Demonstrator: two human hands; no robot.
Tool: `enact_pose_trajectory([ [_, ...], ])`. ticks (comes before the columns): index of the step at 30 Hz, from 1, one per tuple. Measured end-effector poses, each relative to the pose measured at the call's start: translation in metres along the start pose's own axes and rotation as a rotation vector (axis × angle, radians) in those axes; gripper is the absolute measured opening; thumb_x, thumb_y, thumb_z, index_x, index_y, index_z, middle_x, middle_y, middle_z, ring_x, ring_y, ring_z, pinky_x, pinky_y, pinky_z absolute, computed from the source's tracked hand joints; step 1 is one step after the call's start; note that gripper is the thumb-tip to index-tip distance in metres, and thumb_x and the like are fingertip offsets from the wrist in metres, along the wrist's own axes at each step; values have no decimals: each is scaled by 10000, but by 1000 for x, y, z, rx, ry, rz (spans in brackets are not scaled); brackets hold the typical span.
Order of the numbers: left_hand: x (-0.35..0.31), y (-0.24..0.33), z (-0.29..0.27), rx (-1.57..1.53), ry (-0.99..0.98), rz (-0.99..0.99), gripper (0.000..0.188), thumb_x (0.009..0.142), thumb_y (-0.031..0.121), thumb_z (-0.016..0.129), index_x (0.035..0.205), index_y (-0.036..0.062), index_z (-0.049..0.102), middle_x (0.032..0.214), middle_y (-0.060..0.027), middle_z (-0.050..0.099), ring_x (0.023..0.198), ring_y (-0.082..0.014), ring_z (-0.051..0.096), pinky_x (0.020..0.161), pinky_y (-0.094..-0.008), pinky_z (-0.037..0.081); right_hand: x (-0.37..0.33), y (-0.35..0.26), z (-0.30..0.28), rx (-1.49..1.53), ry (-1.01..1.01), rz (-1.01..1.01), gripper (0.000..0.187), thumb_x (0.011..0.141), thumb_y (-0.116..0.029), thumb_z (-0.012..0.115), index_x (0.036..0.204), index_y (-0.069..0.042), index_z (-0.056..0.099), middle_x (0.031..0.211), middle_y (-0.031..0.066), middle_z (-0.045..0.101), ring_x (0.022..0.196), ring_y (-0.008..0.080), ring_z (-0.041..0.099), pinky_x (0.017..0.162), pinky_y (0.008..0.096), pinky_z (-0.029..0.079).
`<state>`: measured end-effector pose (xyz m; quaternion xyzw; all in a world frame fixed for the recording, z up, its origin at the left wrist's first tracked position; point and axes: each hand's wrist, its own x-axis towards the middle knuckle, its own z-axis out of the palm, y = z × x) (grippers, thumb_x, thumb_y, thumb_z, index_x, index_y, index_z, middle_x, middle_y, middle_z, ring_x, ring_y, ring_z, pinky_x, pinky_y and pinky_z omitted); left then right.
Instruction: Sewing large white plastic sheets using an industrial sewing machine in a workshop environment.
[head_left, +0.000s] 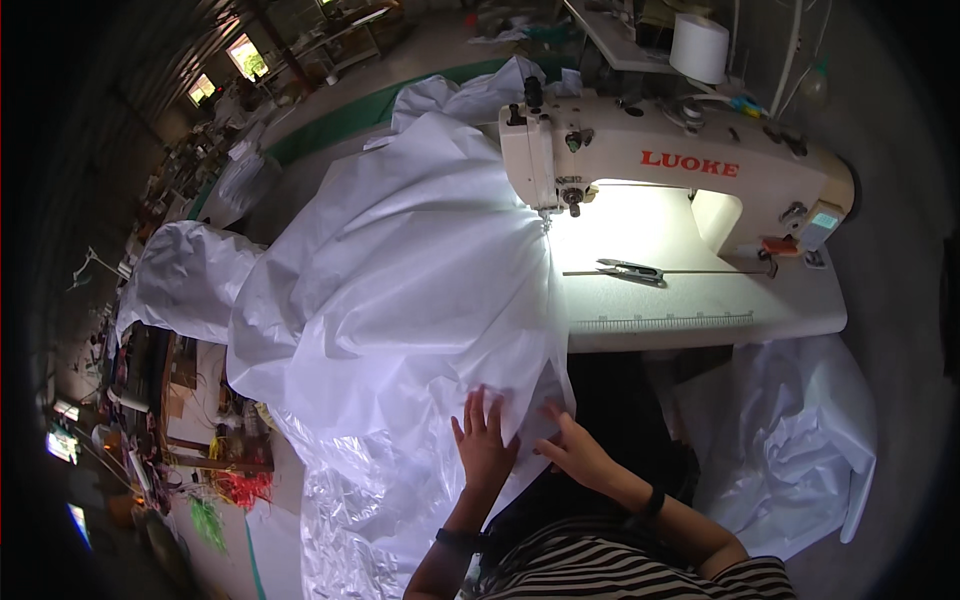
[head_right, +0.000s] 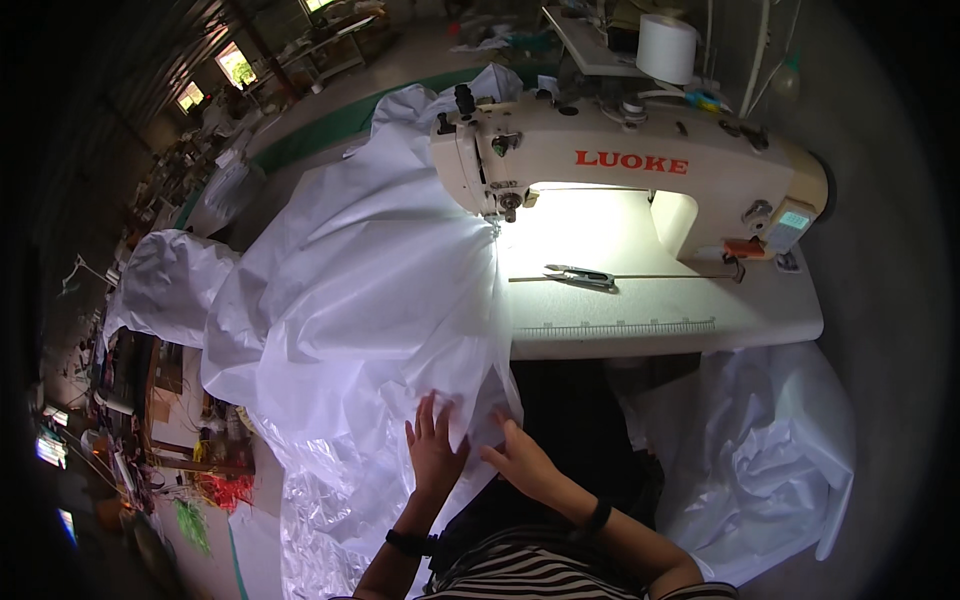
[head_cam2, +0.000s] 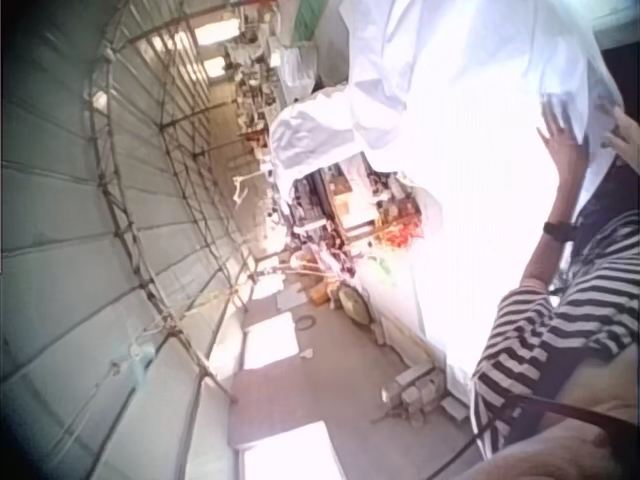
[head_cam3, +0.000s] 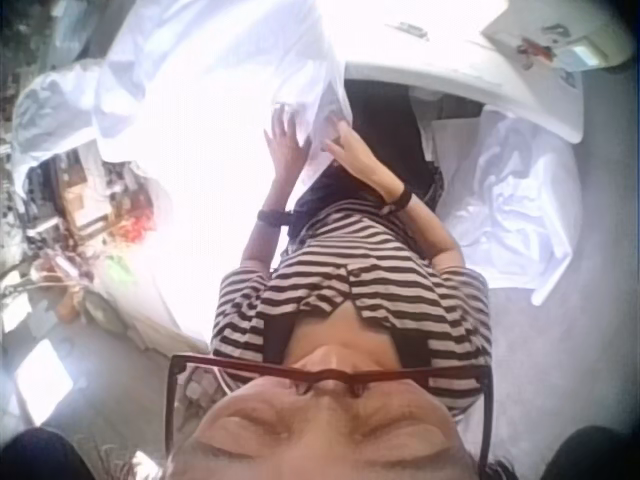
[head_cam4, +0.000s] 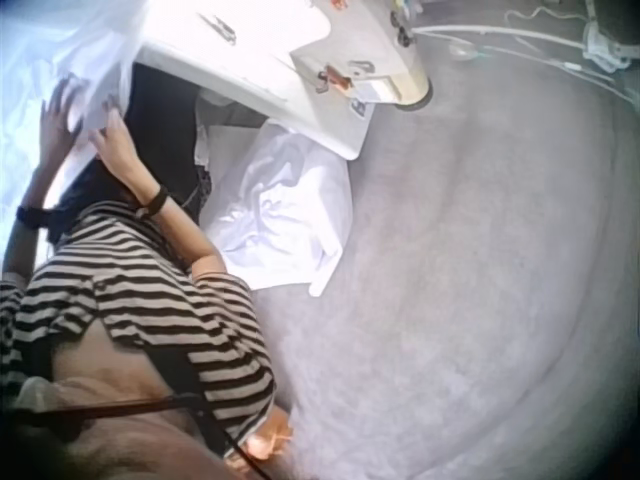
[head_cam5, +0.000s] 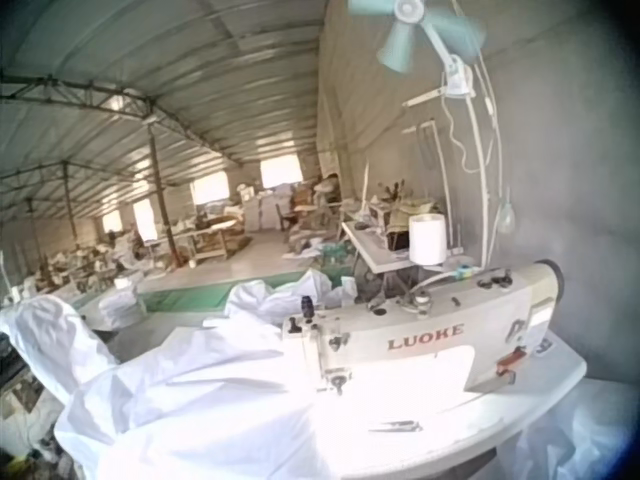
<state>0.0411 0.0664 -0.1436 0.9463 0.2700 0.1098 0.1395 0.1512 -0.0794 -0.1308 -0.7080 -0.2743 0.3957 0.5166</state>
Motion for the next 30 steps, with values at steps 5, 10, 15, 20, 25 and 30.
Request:
enact_pose_trajectory([
  [5, -21, -23, -40, -228, 87, 38, 152, 837, 84, 666, 989, 82, 682, 1114, -45, 691, 1033, -278, 648, 1035, -516, 410, 17, -8, 17, 8, -145, -29, 334, 929, -221, 635, 1186, -8, 614, 990, 136, 663, 745, 203, 643, 673, 321, 513],
  [10, -53, -28, -100, -436, 38, -128, 142, 867, 65, 699, 994, 16, 660, 867, -138, 717, 722, -237, 707, 639, -322, 538, -17, -25, 13, 62, -187, -223, 230, 940, -203, 636, 1084, -25, 658, 1079, 107, 662, 819, 165, 654, 669, 282, 523],
  [15, -63, -19, -115, -655, 85, -436, 144, 866, 43, 703, 956, -29, 617, 827, -98, 714, 728, -128, 680, 648, -272, 521, -40, -56, 3, -57, -238, -124, 266, 934, -226, 660, 1123, -39, 653, 1061, 109, 677, 832, 163, 675, 679, 258, 534],
  [20, -73, -9, -117, -691, 18, -389, 158, 822, 13, 734, 956, -15, 654, 810, -94, 708, 703, -146, 676, 636, -274, 519, -40, -73, 35, -291, -386, -221, 283, 898, -294, 682, 1058, -62, 679, 881, 82, 706, 727, 237, 684, 675, 321, 542],
  [25, -72, -14, -134, -411, 247, -142, 208, 764, -15, 752, 956, 34, 690, 863, -112, 723, 713, -257, 689, 628, -328, 533, -56, -66, 32, -103, -299, -588, 208, 885, -265, 679, 966, -73, 681, 818, 81, 688, 697, 268, 680, 660, 345, 541],
  [30, -68, -7, -138, -328, 313, -39, 162, 748, -16, 747, 861, 64, 663, 906, -75, 724, 774, -260, 675, 651, -356, 524, -51, -55, 22, -294, -350, -109, 321, 905, -339, 652, 1066, -63, 681, 829, 100, 698, 686, 260, 680, 646, 352, 541],
])
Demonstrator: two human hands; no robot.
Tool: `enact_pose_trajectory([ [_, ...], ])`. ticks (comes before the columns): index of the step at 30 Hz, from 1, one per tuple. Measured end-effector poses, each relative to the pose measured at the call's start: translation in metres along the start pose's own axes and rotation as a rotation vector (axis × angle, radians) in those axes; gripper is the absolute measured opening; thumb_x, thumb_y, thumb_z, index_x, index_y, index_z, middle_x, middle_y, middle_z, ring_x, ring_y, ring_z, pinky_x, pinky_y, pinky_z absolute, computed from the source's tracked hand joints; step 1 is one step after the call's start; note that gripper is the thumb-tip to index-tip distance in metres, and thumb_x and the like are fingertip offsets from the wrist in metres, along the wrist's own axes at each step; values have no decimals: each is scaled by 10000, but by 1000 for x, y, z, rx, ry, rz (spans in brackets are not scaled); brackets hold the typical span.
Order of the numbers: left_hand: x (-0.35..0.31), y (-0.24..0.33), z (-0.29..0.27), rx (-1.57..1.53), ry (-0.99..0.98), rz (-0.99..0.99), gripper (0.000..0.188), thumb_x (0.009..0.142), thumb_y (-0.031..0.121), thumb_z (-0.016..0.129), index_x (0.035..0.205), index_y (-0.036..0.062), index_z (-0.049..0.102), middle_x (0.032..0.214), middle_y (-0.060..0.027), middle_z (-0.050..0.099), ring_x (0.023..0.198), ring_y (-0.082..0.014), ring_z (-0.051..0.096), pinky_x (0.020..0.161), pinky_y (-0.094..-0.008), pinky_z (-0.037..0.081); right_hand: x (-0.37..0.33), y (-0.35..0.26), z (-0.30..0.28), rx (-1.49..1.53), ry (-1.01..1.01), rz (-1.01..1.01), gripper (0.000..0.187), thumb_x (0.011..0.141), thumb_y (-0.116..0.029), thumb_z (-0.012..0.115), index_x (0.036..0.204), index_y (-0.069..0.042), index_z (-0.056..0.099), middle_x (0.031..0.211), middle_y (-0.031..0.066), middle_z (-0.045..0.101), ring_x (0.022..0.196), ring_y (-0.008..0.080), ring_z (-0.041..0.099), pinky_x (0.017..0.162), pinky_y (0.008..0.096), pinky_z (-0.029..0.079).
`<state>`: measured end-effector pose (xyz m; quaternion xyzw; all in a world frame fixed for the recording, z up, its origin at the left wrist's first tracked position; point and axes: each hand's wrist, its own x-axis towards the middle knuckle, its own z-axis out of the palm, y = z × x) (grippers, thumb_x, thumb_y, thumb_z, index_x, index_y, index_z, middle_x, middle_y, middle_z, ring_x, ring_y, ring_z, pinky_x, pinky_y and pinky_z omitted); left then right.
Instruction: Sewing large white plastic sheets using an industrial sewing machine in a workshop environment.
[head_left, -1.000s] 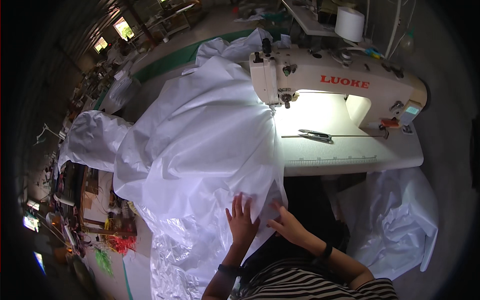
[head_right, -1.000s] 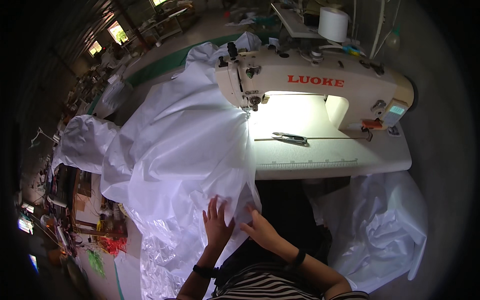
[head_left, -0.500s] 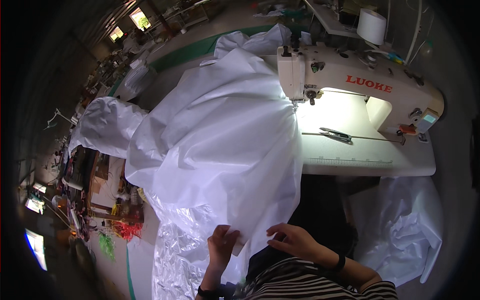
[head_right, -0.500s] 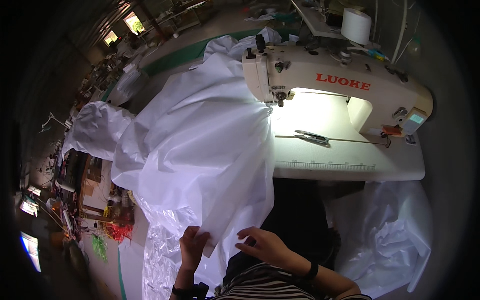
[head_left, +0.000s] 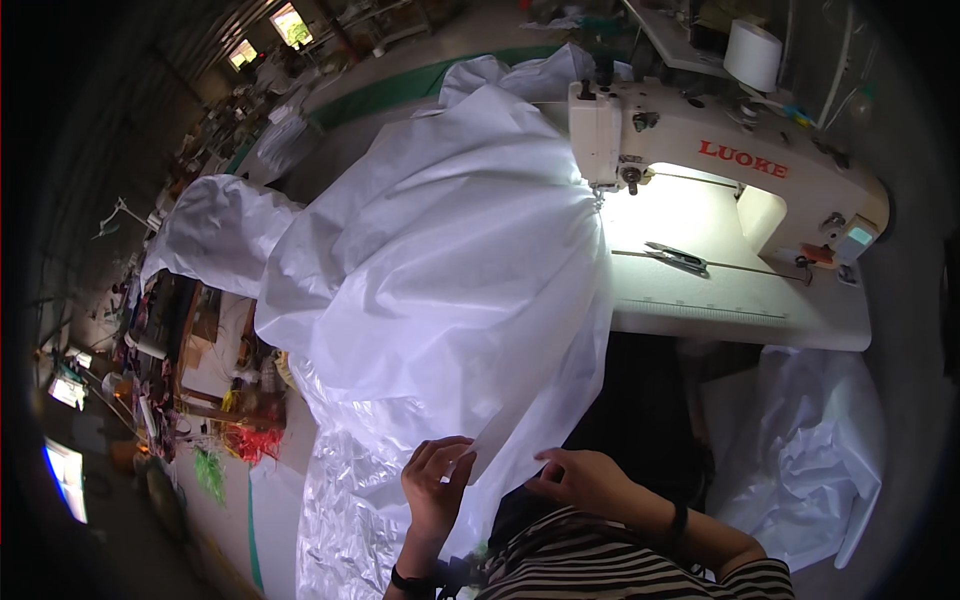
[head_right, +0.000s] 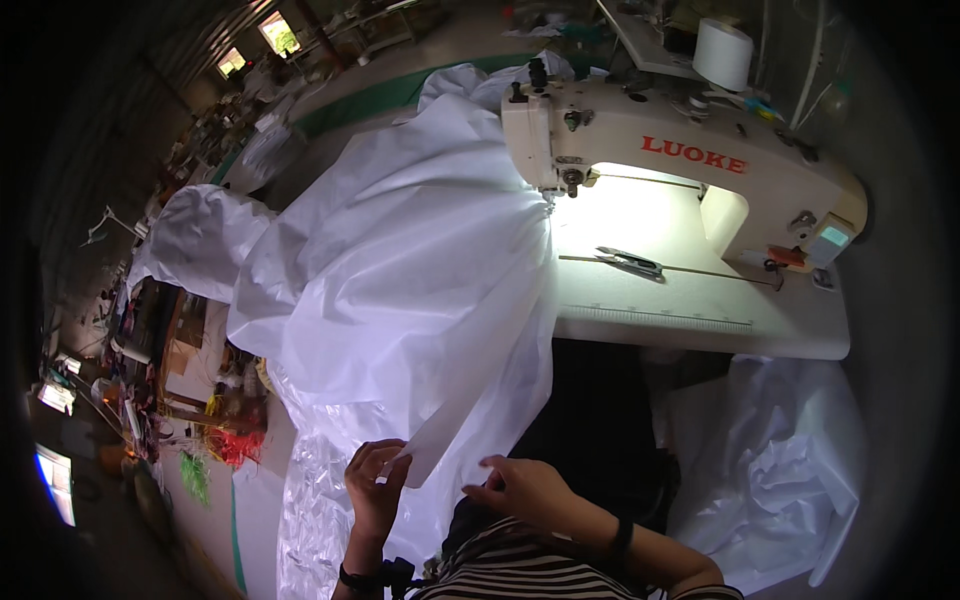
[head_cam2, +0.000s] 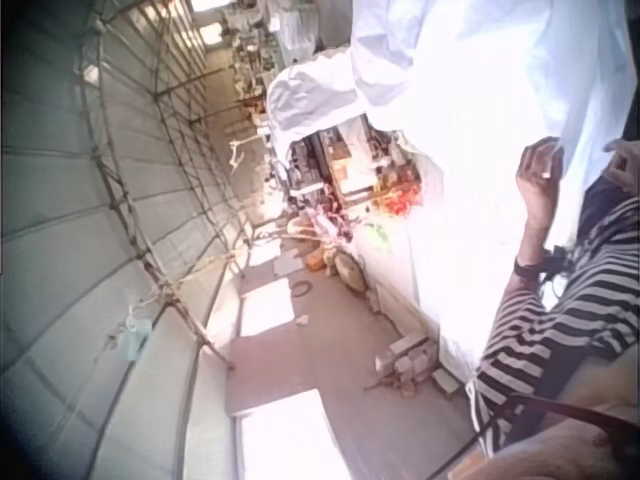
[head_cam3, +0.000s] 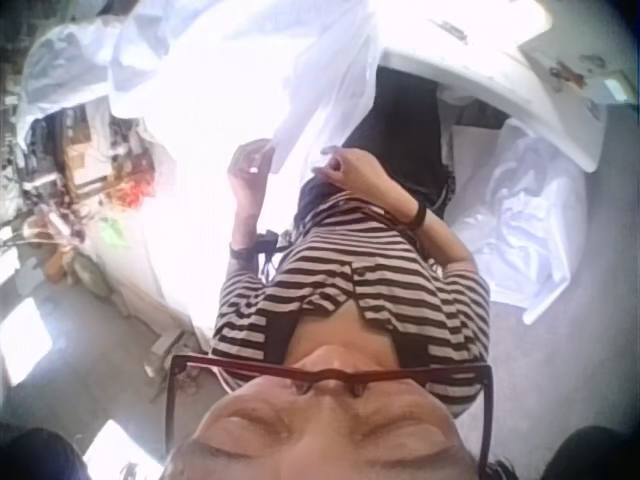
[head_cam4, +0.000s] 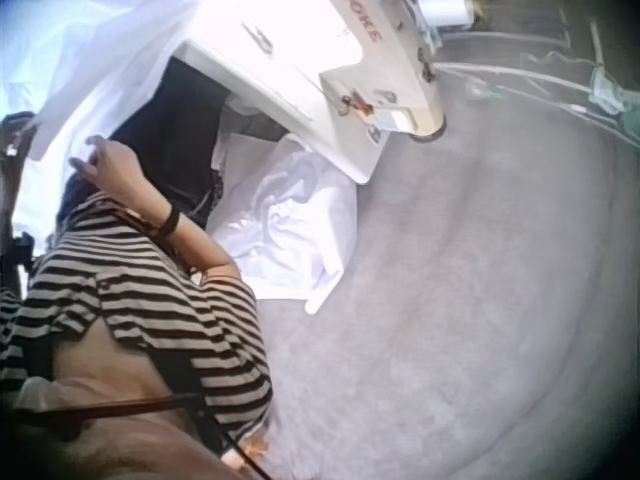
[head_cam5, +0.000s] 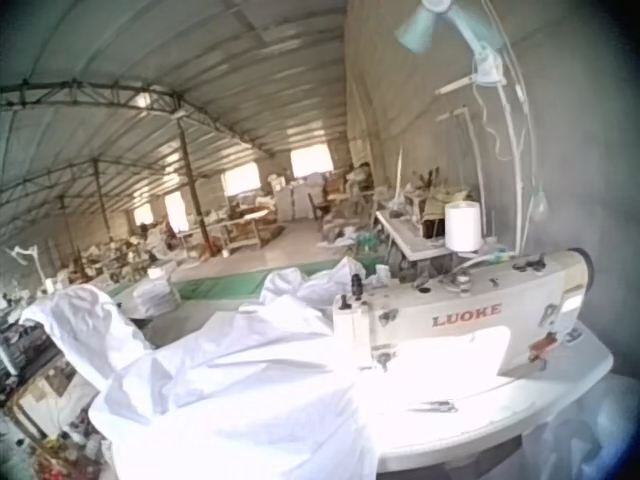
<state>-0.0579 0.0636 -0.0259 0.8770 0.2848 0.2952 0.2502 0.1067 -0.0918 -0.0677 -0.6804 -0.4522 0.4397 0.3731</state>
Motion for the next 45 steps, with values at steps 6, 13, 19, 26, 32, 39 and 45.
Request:
enact_pose_trajectory([
  [6, 6, 11, -7, 44, 39, 108, 184, 724, -17, 753, 852, 76, 660, 924, -62, 720, 771, -251, 655, 632, -357, 514, 41, 4, 25, 47, -112, -169, 261, 920, -301, 626, 1068, -102, 709, 911, 100, 727, 779, 268, 696, 723, 340, 538],
  [13, -11, 21, -17, -257, -320, -169, 195, 806, -50, 727, 993, -10, 692, 838, -98, 714, 704, -126, 659, 642, -254, 516, -23, -33, 8, 52, 130, -503, 142, 887, -171, 678, 970, -55, 677, 833, 99, 712, 669, 243, 694, 569, 309, 541],
  [19, -27, 21, -9, -717, -555, -554, 187, 864, -57, 666, 1048, -26, 671, 891, -61, 707, 801, -108, 640, 708, -256, 524, -21, -52, 29, -484, 284, -639, 149, 848, -185, 668, 903, -82, 576, 776, 32, 620, 634, 170, 659, 516, 263, 510],
  [26, -28, 12, -13, -487, -191, -404, 152, 888, -23, 670, 1040, -13, 669, 841, -44, 724, 759, -78, 645, 704, -247, 519, -33, -27, 21, -438, 30, -443, 317, 901, -391, 626, 860, -80, 665, 755, 77, 664, 621, 254, 663, 524, 358, 525],
  [32, -24, 16, -21, -172, -192, -285, 169, 828, 15, 732, 990, -3, 687, 845, -130, 727, 761, -183, 711, 702, -294, 538, 34, 51, 27, -276, -126, 175, 498, 937, -488, 536, 768, -39, 667, 687, 130, 669, 601, 315, 655, 582, 401, 525],
  [39, -4, 42, -28, -78, -155, 158, 163, 756, -12, 737, 897, 40, 673, 839, -104, 708, 727, -272, 697, 631, -335, 555, -37, 20, 20, 161, -80, -498, 97, 841, -123, 672, 909, -54, 657, 785, 130, 668, 693, 325, 669, 663, 394, 552],
  [45, -8, 67, -11, -252, -435, 233, 136, 776, 26, 695, 908, 56, 693, 879, -82, 696, 762, -256, 688, 625, -341, 555, -77, -41, 6, -140, 85, -597, 89, 871, -114, 660, 872, -31, 627, 707, 81, 625, 635, 236, 666, 595, 368, 563],
])
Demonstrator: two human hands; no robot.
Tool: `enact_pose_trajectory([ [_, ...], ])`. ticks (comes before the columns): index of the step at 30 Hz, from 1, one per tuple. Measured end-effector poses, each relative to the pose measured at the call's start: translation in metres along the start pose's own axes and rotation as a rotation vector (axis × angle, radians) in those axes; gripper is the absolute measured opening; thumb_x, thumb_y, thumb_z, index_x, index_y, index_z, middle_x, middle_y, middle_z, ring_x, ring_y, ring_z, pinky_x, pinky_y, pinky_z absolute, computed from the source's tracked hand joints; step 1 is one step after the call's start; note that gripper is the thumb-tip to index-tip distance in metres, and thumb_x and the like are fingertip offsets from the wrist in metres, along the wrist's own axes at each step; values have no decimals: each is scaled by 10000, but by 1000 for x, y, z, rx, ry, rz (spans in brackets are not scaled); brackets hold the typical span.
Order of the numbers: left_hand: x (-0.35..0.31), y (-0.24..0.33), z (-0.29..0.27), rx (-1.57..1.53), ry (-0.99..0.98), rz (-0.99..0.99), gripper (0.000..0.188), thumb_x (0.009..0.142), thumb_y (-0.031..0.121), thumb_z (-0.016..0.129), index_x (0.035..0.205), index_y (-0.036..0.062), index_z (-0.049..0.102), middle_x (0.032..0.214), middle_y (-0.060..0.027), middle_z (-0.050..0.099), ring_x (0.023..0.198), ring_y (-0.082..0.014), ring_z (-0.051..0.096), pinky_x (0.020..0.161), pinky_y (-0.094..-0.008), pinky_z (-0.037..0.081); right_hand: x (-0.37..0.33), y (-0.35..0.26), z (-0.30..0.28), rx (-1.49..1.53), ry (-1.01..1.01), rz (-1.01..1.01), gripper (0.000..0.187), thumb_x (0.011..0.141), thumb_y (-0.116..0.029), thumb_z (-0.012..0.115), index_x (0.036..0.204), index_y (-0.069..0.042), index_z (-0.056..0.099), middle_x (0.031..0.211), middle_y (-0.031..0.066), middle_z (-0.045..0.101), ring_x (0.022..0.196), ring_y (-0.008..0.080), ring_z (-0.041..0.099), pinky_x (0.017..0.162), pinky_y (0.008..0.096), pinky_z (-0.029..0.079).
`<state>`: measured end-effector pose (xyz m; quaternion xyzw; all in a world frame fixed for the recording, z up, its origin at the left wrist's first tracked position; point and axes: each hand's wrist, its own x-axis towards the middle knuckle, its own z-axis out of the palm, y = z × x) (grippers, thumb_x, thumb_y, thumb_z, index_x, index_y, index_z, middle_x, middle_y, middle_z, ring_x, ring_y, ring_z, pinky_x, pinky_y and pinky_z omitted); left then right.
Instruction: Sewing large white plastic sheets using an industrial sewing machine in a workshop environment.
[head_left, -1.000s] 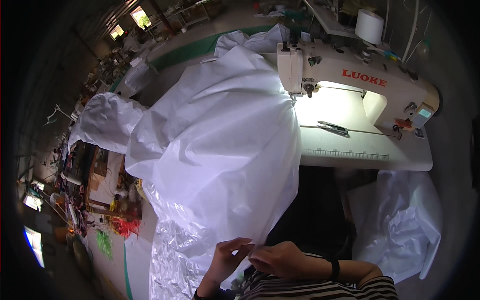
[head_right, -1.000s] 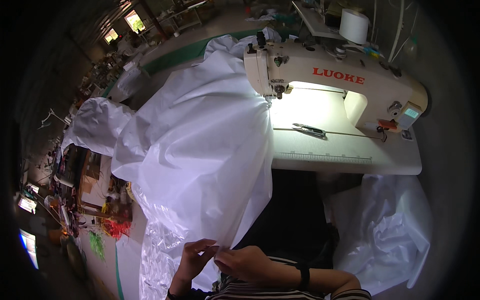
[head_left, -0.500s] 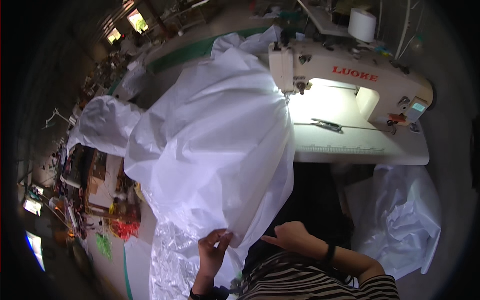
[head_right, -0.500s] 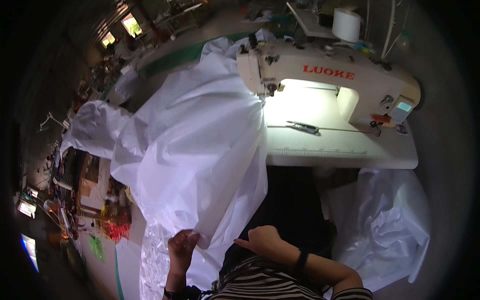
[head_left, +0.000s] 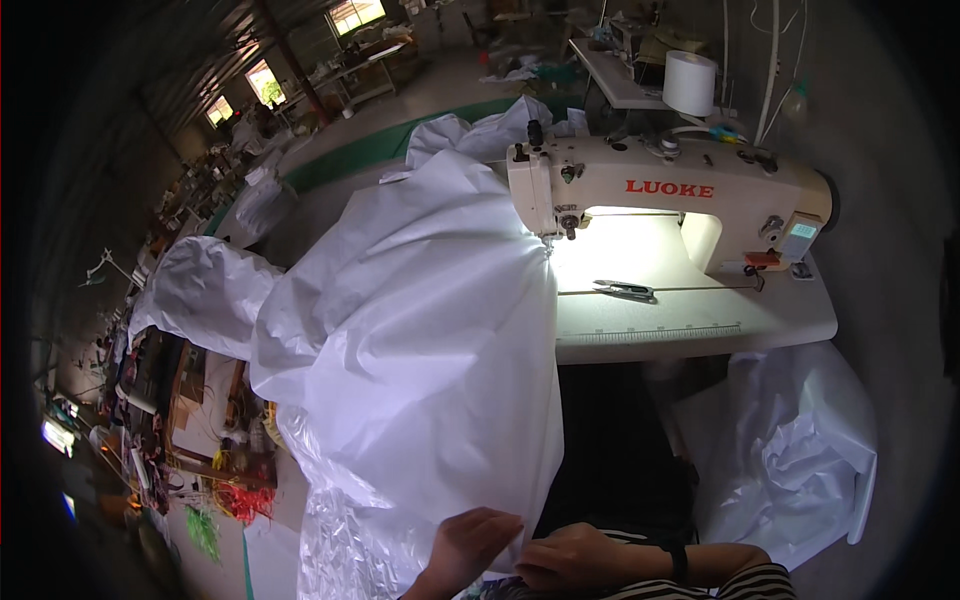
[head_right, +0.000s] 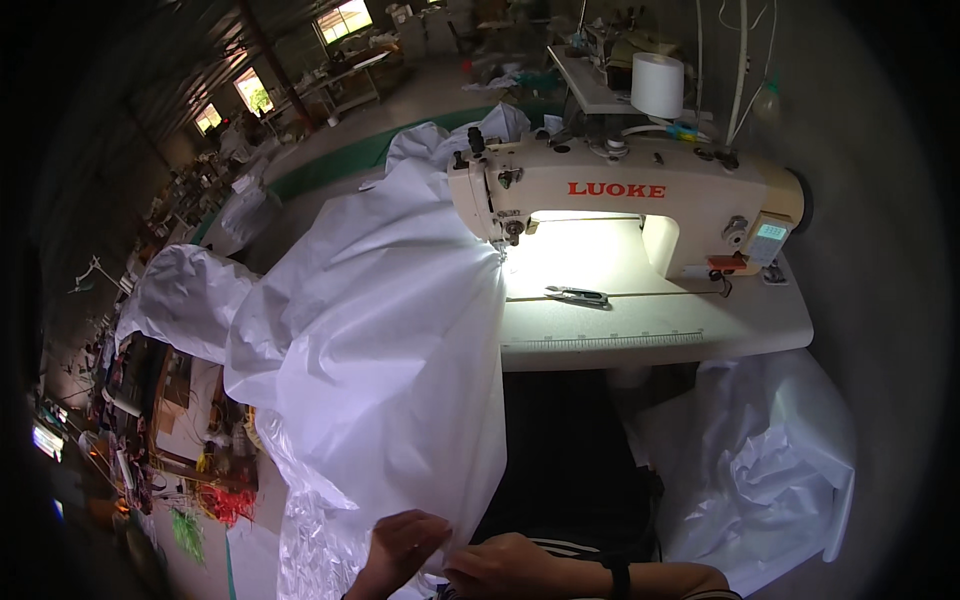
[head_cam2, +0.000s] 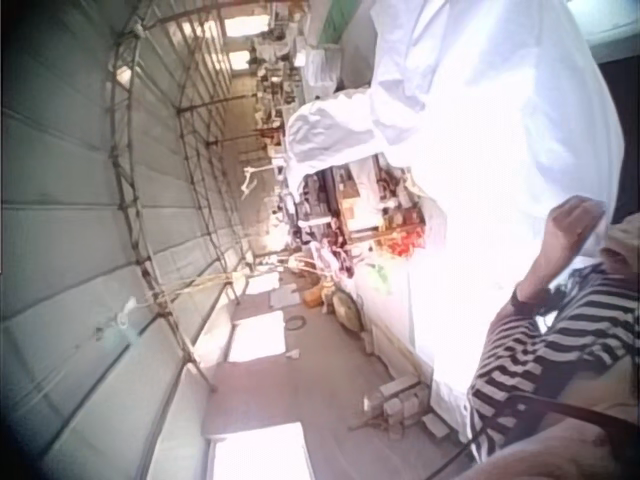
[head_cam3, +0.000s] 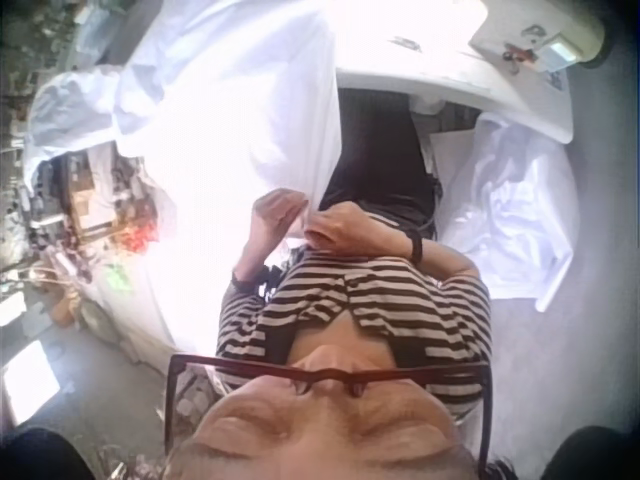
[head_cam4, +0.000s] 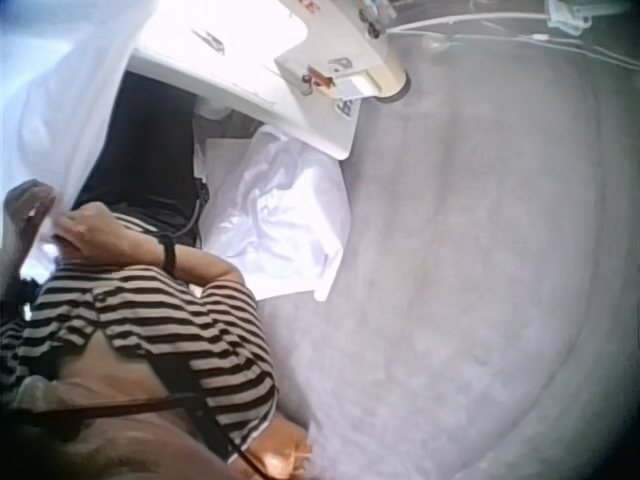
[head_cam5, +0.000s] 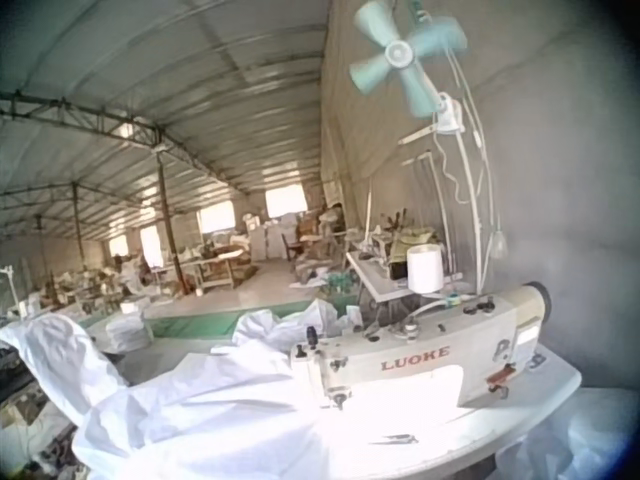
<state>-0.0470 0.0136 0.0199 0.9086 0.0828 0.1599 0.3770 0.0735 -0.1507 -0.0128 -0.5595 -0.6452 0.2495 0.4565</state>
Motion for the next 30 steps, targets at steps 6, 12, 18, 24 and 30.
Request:
enact_pose_trajectory([
  [6, -5, 0, 10, -388, -87, -187, 98, 898, 34, 626, 959, -13, 685, 909, -144, 690, 850, -246, 683, 742, -298, 526, 11, -1, 11, -639, 50, -199, 206, 872, -262, 595, 754, -113, 517, 694, 35, 538, 584, 142, 573, 433, 283, 413],
  [12, 2, -1, 24, -193, -50, -230, 63, 857, 11, 616, 905, 25, 655, 871, -136, 669, 791, -256, 675, 684, -329, 529, 16, 35, -19, -259, 418, -311, 104, 895, -140, 636, 873, -39, 624, 759, 78, 632, 685, 195, 661, 608, 336, 555],
  [18, 25, -15, 36, 63, -92, 288, 97, 797, 90, 652, 827, 68, 562, 715, -114, 543, 626, -304, 573, 549, -401, 469, 51, 98, -18, 764, 29, 672, 425, 1040, -272, 455, 1321, 46, 474, 1270, 154, 565, 1166, 222, 543, 995, 356, 461],
  [24, 36, -37, 35, -31, -449, 232, 107, 829, 101, 640, 818, 79, 536, 721, -90, 493, 614, -260, 529, 536, -375, 447, 102, 146, -106, 39, 622, 614, 459, 998, -285, 509, 1322, 41, 495, 736, 103, 681, 606, 221, 669, 571, 325, 529],
  [30, 38, -39, 29, 85, -494, 299, 140, 814, 77, 666, 934, 85, 593, 770, -107, 539, 666, -290, 586, 577, -393, 481, 152, 165, -114, -873, 218, 784, 533, 894, -130, 539, 1392, 34, 447, 761, 88, 705, 687, 248, 699, 580, 374, 527],
])
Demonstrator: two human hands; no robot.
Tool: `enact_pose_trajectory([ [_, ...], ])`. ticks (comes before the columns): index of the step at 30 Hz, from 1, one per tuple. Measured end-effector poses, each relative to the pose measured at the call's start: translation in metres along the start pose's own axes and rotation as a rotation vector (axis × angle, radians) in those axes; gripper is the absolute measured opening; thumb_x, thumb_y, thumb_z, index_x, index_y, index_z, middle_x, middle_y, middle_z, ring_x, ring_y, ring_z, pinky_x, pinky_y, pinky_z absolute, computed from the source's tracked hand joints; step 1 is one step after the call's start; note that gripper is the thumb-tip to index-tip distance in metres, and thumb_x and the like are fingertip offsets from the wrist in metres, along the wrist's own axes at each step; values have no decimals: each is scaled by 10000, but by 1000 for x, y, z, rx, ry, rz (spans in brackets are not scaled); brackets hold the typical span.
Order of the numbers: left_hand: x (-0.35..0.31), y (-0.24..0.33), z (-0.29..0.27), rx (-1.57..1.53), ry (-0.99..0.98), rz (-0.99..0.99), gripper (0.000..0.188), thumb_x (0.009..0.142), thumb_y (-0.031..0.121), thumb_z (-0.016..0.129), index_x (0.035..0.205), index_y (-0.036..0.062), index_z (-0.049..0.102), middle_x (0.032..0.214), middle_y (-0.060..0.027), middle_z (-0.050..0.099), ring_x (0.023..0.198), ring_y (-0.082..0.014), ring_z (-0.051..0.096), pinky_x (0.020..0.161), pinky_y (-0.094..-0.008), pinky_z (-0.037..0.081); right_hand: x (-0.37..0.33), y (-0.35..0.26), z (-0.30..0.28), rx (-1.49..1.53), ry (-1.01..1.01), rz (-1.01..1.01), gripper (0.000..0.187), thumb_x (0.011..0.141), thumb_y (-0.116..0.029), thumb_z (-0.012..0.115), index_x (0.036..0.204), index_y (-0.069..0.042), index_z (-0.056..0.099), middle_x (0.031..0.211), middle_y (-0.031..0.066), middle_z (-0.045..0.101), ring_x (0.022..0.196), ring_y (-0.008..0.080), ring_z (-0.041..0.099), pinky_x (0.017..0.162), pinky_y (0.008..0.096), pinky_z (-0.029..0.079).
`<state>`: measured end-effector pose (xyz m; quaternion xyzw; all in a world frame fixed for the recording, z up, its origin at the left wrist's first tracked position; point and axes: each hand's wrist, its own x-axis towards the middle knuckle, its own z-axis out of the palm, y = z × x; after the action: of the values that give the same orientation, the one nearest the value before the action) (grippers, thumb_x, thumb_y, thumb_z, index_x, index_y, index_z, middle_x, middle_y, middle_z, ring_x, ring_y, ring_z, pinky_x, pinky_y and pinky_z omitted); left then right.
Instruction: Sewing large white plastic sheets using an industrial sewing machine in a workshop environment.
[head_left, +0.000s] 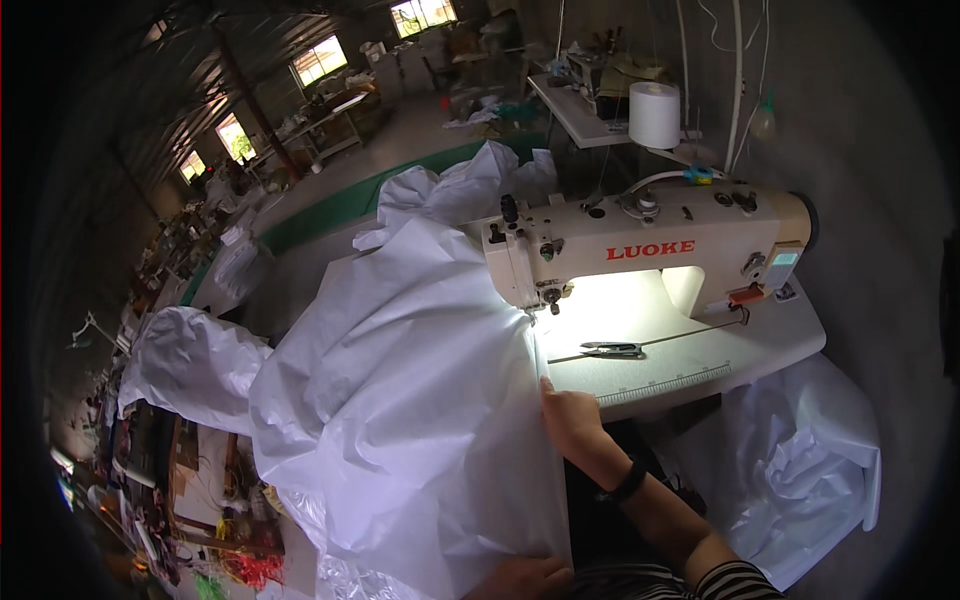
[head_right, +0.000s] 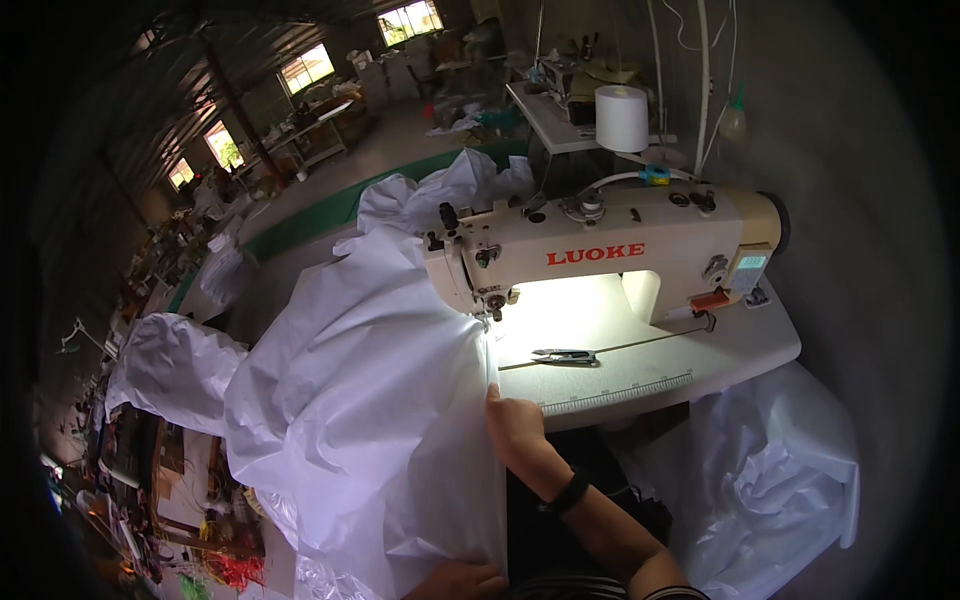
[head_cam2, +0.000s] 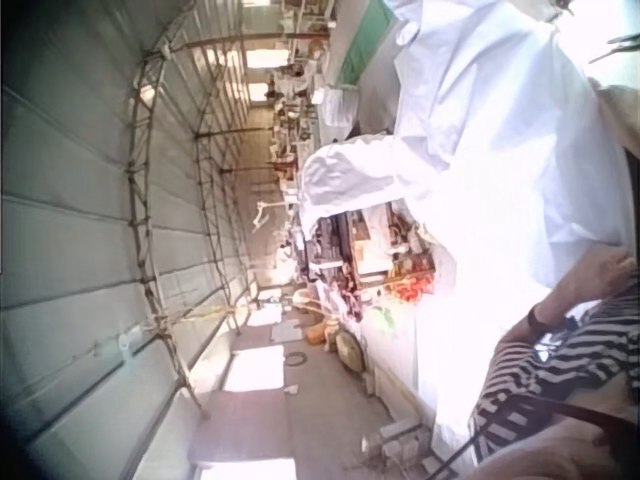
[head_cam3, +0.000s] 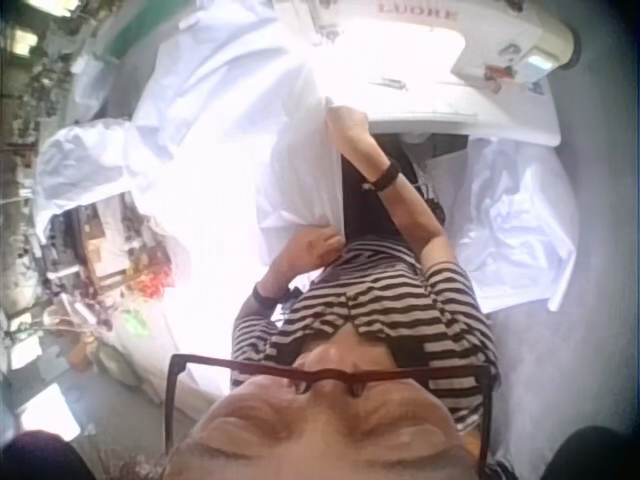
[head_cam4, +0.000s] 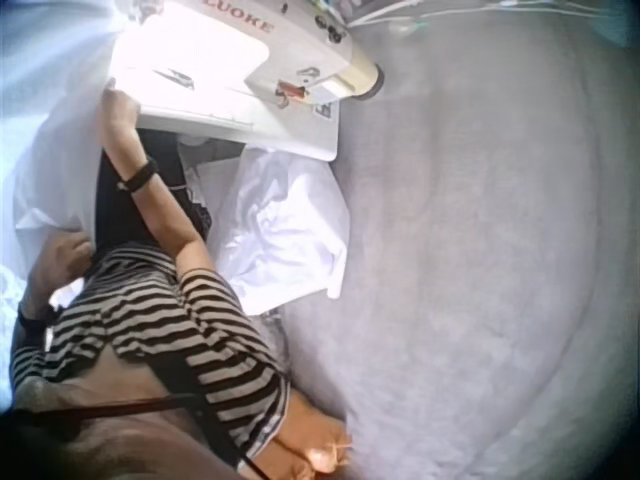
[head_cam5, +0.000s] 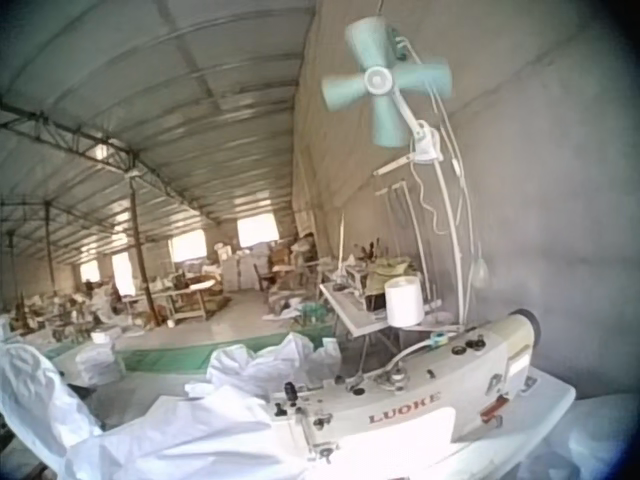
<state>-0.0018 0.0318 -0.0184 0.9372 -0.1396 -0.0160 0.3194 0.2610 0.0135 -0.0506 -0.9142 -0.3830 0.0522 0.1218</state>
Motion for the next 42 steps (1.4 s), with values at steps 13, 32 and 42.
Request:
enact_pose_trajectory([
  [13, 71, -52, -18, 113, 231, -166, 98, 838, 96, 579, 916, 86, 520, 781, -127, 584, 678, -360, 616, 567, -449, 496, 52, 13, 11, -29, 129, -45, 476, 854, -73, 541, 1295, 102, 496, 695, 133, 686, 616, 301, 683, 539, 394, 523],
  [32, -34, -182, 129, -2, 651, -684, 380, 815, 107, 723, 1163, -7, 621, 1127, -189, 650, 1058, -337, 621, 894, -415, 492, -100, 10, 12, 89, 154, -114, 563, 816, -14, 579, 1367, 36, 477, 642, 76, 627, 532, 207, 646, 467, 318, 499],
  [42, -62, -171, 33, -155, 1403, -674, 162, 912, 77, 498, 940, -65, 570, 848, -90, 597, 753, -156, 484, 688, -320, 438, -75, -5, 10, 95, 67, -120, 535, 830, -67, 566, 1339, 75, 479, 630, 86, 642, 530, 254, 651, 489, 366, 508],
])
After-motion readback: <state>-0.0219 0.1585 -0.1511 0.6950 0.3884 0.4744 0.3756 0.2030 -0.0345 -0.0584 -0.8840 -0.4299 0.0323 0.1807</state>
